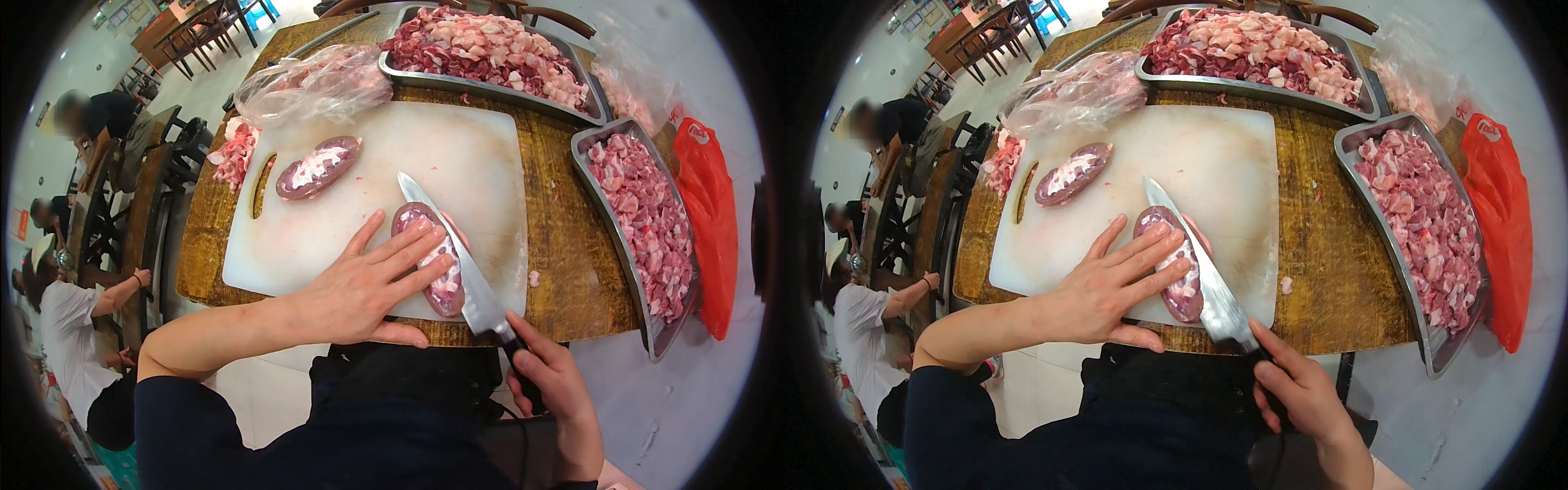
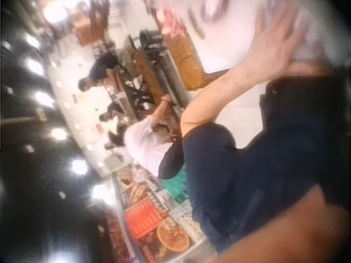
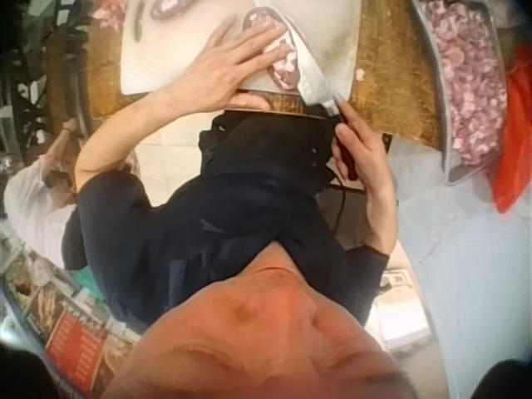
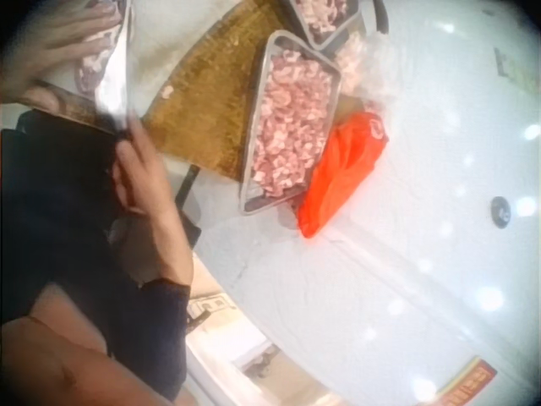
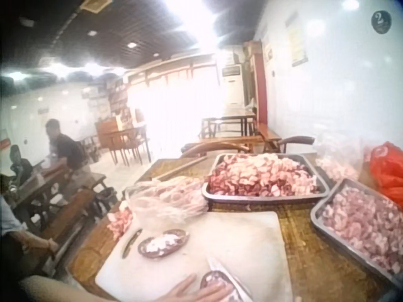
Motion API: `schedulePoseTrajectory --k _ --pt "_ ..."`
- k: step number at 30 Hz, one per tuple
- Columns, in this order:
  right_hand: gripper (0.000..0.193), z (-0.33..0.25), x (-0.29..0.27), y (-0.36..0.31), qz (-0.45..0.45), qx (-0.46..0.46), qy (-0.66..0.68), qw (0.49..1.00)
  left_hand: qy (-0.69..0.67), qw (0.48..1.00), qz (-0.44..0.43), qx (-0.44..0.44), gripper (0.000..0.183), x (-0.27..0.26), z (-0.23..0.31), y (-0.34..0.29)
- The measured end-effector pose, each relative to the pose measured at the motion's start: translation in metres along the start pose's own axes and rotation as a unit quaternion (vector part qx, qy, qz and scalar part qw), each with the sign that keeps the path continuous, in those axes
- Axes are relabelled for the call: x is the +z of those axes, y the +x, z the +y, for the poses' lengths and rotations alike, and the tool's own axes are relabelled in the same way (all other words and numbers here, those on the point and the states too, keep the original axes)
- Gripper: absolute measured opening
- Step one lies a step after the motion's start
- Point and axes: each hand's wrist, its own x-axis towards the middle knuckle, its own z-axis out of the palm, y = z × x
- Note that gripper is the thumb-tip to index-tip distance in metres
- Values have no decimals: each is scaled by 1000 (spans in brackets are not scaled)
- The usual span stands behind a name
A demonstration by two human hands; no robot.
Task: The person slices raw kidneys on a cutting board using a knife, removes inner tissue, and places the meat into a plastic bag while trays of diced meat sit nearby.
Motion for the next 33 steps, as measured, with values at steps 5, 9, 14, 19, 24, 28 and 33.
schedulePoseTrajectory --k 5,9,14,19,24,28,33 --pt "55 -4 10 3 1 -7 -27 1000 28 1000 -6 -1 97 0 0 -2" --pt "56 20 -4 -29 -5 -8 -61 998 25 1000 -11 3 97 0 0 -3" --pt "55 18 -3 -31 13 -9 -98 995 -1 1000 5 5 98 0 -2 -2" --pt "54 -5 14 7 3 -5 -46 999 4 1000 9 7 99 2 -4 -1" --pt "55 0 15 2 1 5 -69 998 26 1000 -11 6 99 0 -3 -2" --pt "56 26 3 -31 -1 -5 -67 998 11 1000 3 17 100 0 -2 -1" --pt "56 17 13 -15 9 6 -24 1000 -13 999 25 17 100 0 -3 2"
